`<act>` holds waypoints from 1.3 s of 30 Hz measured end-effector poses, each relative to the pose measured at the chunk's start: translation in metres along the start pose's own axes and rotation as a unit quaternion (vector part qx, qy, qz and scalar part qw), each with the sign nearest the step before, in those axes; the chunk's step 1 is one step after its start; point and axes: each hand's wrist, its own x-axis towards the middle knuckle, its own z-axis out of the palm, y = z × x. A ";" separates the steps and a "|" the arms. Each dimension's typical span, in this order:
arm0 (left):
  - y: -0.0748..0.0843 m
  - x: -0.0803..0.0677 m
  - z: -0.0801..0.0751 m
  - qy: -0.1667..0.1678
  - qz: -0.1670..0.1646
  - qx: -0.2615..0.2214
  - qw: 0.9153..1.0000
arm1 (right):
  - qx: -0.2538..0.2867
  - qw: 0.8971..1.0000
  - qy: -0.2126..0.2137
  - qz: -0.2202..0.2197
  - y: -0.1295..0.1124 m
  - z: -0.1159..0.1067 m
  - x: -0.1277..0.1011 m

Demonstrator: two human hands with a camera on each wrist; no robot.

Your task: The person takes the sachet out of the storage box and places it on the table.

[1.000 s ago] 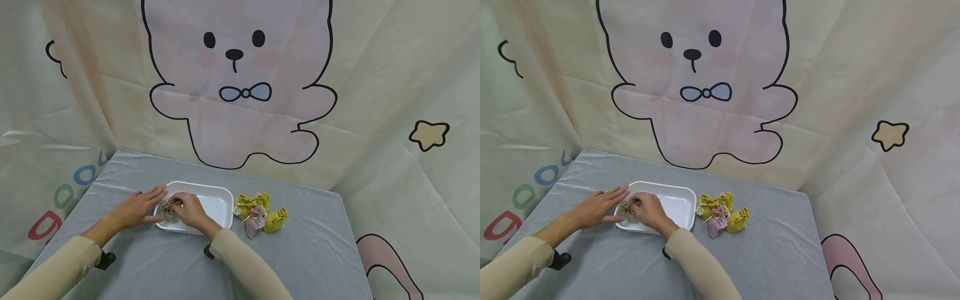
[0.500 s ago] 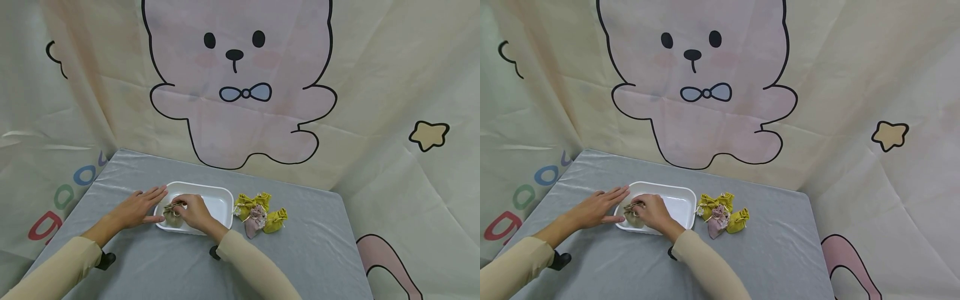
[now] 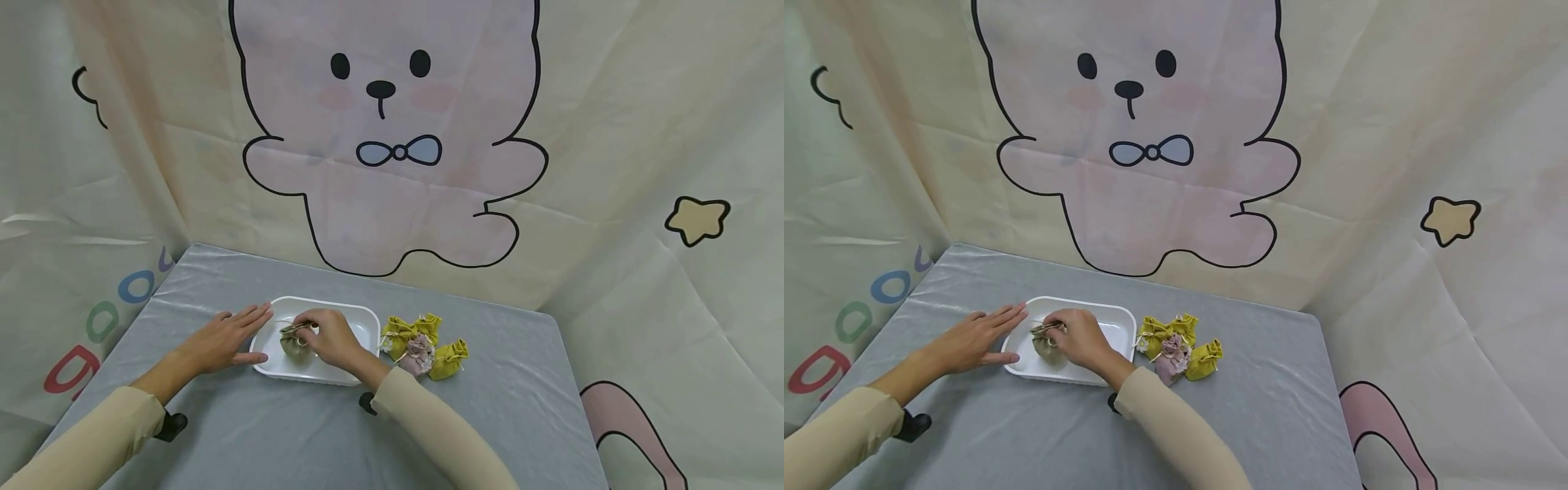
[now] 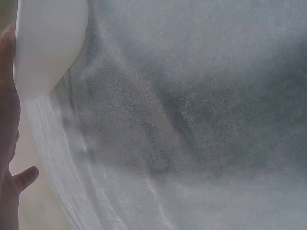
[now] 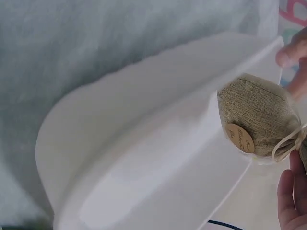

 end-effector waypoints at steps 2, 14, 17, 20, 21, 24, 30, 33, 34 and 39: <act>0.000 0.000 0.000 -0.003 -0.001 0.000 1.000 | -0.003 1.000 0.003 -0.002 0.000 -0.005 0.000; 0.002 0.001 -0.002 -0.011 -0.009 -0.002 1.000 | 0.022 0.999 0.024 -0.012 0.003 -0.029 -0.007; 0.002 0.001 -0.002 -0.013 -0.011 -0.003 1.000 | 0.017 0.999 0.027 -0.015 0.003 -0.037 -0.010; 0.002 0.001 -0.003 -0.012 -0.009 -0.004 1.000 | 0.008 0.999 0.030 -0.018 0.003 -0.047 -0.013; 0.002 0.001 -0.003 -0.011 -0.009 -0.004 1.000 | 0.007 0.999 0.031 -0.019 0.003 -0.050 -0.014; 0.002 0.000 -0.003 -0.011 -0.010 -0.006 1.000 | 0.001 0.999 0.033 -0.023 0.003 -0.061 -0.014; 0.002 0.000 -0.002 -0.014 -0.013 -0.004 1.000 | -0.022 0.999 0.038 -0.018 0.007 -0.083 -0.013; 0.002 0.000 -0.003 -0.013 -0.013 -0.007 1.000 | -0.026 0.999 0.044 -0.013 0.011 -0.093 -0.014; 0.003 0.000 -0.003 -0.012 -0.013 -0.008 1.000 | -0.028 0.998 0.047 -0.012 0.013 -0.097 -0.014; 0.003 0.000 -0.002 -0.012 -0.012 -0.007 1.000 | -0.038 0.997 0.063 -0.008 0.021 -0.111 -0.016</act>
